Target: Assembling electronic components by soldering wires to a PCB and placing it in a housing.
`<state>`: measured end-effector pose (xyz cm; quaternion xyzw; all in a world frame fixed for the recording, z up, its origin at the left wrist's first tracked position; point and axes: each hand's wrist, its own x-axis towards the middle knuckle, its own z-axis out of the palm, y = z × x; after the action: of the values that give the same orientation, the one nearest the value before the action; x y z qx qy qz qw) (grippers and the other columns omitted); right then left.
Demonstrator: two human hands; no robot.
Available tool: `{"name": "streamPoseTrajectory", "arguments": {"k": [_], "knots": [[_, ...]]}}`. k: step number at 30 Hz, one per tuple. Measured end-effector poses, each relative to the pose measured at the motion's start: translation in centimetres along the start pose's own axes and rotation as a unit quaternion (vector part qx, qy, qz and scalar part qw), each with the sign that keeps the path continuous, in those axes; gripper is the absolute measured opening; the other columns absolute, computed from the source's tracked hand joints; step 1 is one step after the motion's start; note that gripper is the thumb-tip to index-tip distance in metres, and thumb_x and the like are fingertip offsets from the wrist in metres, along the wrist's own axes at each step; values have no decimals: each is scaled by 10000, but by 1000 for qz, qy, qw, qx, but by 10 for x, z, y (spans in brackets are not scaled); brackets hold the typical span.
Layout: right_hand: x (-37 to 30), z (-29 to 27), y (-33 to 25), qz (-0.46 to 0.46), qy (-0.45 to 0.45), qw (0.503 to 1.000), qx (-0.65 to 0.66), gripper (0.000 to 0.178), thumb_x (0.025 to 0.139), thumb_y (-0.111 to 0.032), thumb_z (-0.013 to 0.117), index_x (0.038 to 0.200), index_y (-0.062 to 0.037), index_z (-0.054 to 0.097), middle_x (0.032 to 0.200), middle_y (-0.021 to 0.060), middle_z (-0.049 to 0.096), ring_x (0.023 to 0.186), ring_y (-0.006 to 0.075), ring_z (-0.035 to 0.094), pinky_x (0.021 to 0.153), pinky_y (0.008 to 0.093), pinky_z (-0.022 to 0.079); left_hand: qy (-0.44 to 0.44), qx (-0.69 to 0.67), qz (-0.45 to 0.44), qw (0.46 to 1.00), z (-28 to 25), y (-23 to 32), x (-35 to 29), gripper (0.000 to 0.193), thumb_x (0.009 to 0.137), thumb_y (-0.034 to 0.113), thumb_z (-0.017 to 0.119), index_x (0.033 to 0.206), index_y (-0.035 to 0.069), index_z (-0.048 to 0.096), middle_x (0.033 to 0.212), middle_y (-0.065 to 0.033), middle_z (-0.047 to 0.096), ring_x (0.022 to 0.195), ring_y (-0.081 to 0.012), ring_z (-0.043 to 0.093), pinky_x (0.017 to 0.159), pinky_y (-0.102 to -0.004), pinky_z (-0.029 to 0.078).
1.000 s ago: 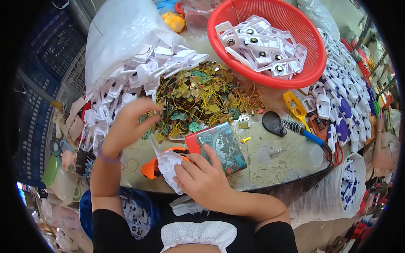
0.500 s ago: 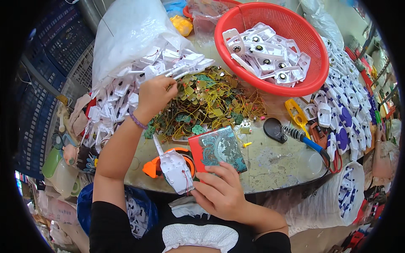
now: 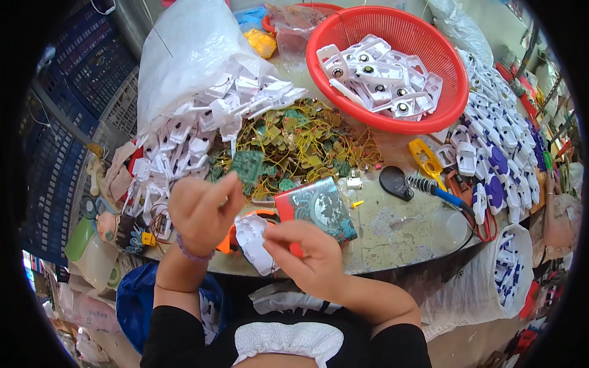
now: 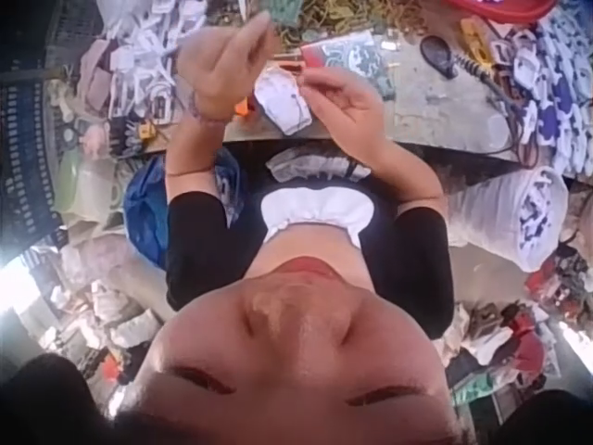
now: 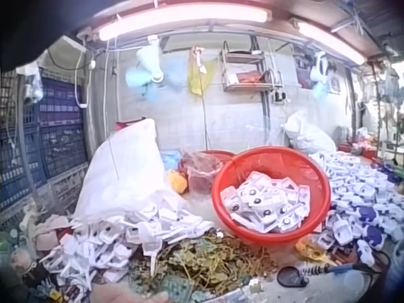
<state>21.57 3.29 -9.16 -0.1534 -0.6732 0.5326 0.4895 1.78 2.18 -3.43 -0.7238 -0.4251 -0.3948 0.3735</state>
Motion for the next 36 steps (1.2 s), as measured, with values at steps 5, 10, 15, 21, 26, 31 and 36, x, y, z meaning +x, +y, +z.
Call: {"name": "streamPoseTrajectory", "arguments": {"k": [5, 10, 15, 21, 26, 31, 36], "knots": [[1, 30, 11, 83, 109, 940, 311, 421, 843, 52, 667, 1194, -45, 457, 1052, 82, 617, 919, 116, 602, 798, 251, 501, -57, -18, 62, 996, -10, 27, -26, 223, 732, 123, 735, 944, 56, 718, 647, 43, 476, 544, -98, 495, 481, -256, 358], [-3, 19, 20, 49, 181, 948, 256, 261, 861, 54, 632, 1081, -40, 528, 1047, 79, 621, 971, 130, 583, 870, 271, 469, -82, -124, 2, 989, -6, 42, -35, 325, 714, 129, 773, 1021, 54, 698, 707, 28, 548, 582, -110, 532, 510, -257, 392], [19, -59, 12, -132, 199, 967, -92, 255, 860, 71, 604, 1102, -11, 589, 1142, 138, 565, 1010, 193, 555, 870, 283, 451, -141, -229, -253, 929, -35, 35, -45, 228, 737, -22, 705, 944, 69, 670, 870, -78, 641, 737, -235, 617, 594, -323, 483], [39, -64, -17, -137, 25, 846, -514, 468, 748, 30, 685, 1205, -40, 610, 940, 95, 622, 861, 261, 558, 819, 378, 425, -299, -323, -206, 874, -41, 44, -72, 331, 677, -27, 660, 992, 74, 667, 974, -64, 639, 903, -288, 612, 783, -390, 492], [44, -54, -6, -65, -99, 895, -429, 250, 770, -58, 715, 1009, -58, 642, 841, 67, 645, 870, 246, 596, 865, 380, 414, -322, -294, -172, 883, -31, 58, -74, 318, 701, 44, 663, 1017, 78, 654, 1037, -76, 624, 962, -284, 597, 793, -391, 492], [41, -55, 6, -62, -220, 878, -421, 182, 778, -103, 710, 951, -77, 659, 856, 64, 635, 868, 269, 597, 897, 412, 404, -287, -307, -240, 875, -19, 64, -72, 305, 737, -15, 642, 1036, 46, 634, 1075, -120, 605, 1027, -314, 586, 860, -413, 485], [32, -48, 3, -159, -125, 869, -451, 176, 746, -100, 725, 912, -88, 667, 864, 45, 625, 871, 267, 586, 917, 451, 402, -281, -326, -279, 858, -12, 63, -76, 293, 759, -42, 615, 1042, 33, 629, 1101, -124, 609, 1081, -331, 577, 905, -414, 477]]}}
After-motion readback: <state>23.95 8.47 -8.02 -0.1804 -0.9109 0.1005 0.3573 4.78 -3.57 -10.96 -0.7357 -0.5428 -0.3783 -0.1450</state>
